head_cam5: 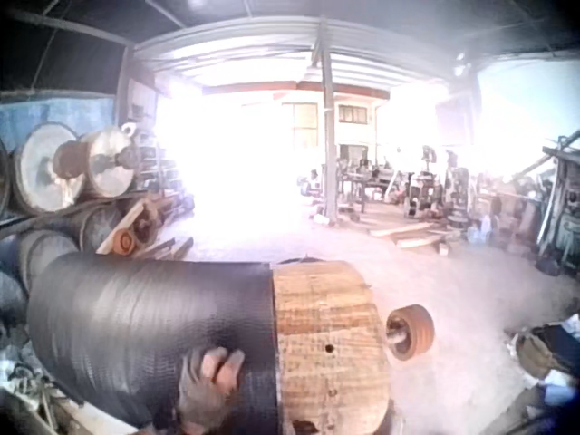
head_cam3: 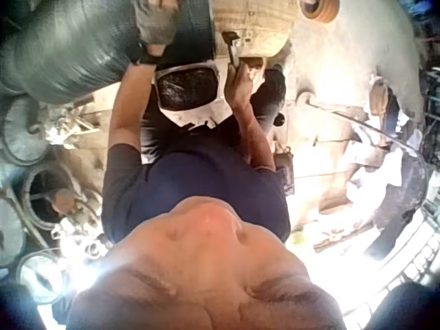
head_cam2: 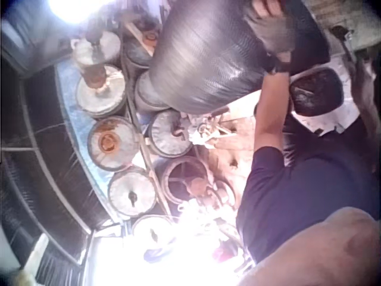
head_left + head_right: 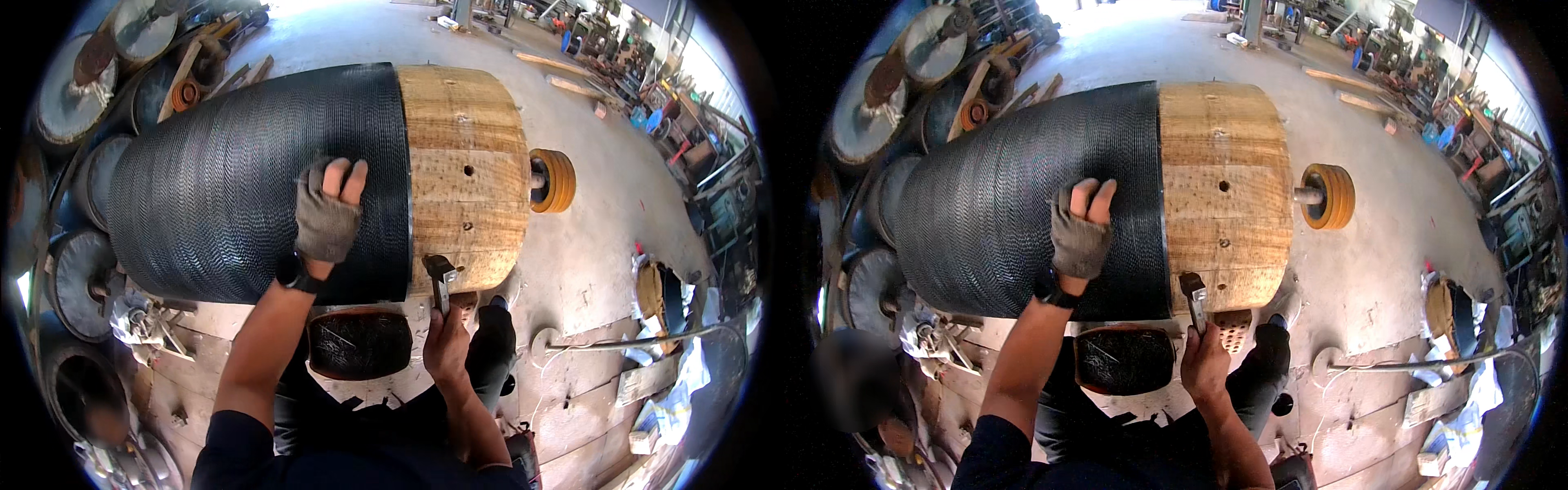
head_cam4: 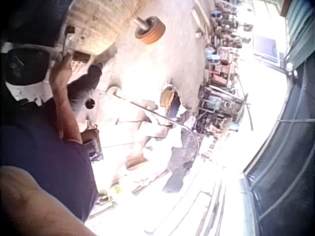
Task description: The person hammers small pins or nails into the side of a large cylindrical wooden object wrapped in a textured black material. The person holds the pins in place by hand and strikes them with a hammer.
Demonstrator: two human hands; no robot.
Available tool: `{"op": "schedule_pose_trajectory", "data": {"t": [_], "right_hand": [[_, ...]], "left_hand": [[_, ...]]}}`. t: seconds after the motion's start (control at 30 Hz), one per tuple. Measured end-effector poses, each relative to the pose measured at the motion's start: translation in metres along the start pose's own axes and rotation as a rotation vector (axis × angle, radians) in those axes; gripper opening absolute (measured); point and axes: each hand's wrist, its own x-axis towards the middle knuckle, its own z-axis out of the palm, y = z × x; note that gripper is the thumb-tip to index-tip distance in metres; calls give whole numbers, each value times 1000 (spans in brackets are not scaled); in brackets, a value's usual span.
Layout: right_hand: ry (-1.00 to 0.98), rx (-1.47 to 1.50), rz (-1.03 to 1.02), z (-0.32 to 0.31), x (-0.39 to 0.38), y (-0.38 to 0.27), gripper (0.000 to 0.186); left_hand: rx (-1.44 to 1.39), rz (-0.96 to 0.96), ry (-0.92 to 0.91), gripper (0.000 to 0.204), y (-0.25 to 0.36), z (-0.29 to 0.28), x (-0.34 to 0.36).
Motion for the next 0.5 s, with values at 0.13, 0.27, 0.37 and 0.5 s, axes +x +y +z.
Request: {"op": "schedule_pose_trajectory", "data": {"t": [0.13,0.27,0.37,0.5], "right_hand": [[23,115,12,-1,-8,6,22],[6,167,-25,-5,-6,3,19],[7,202,-38,-8,-4,0,19],[10,233,-50,-8,-2,-2,19]], "left_hand": [[-461,-26,46,46,55,-17,-34],[-613,-145,-93,49,85,-20,-58],[-602,-157,-184,50,85,-22,-57],[-611,-156,-232,49,83,-26,-48]]}}
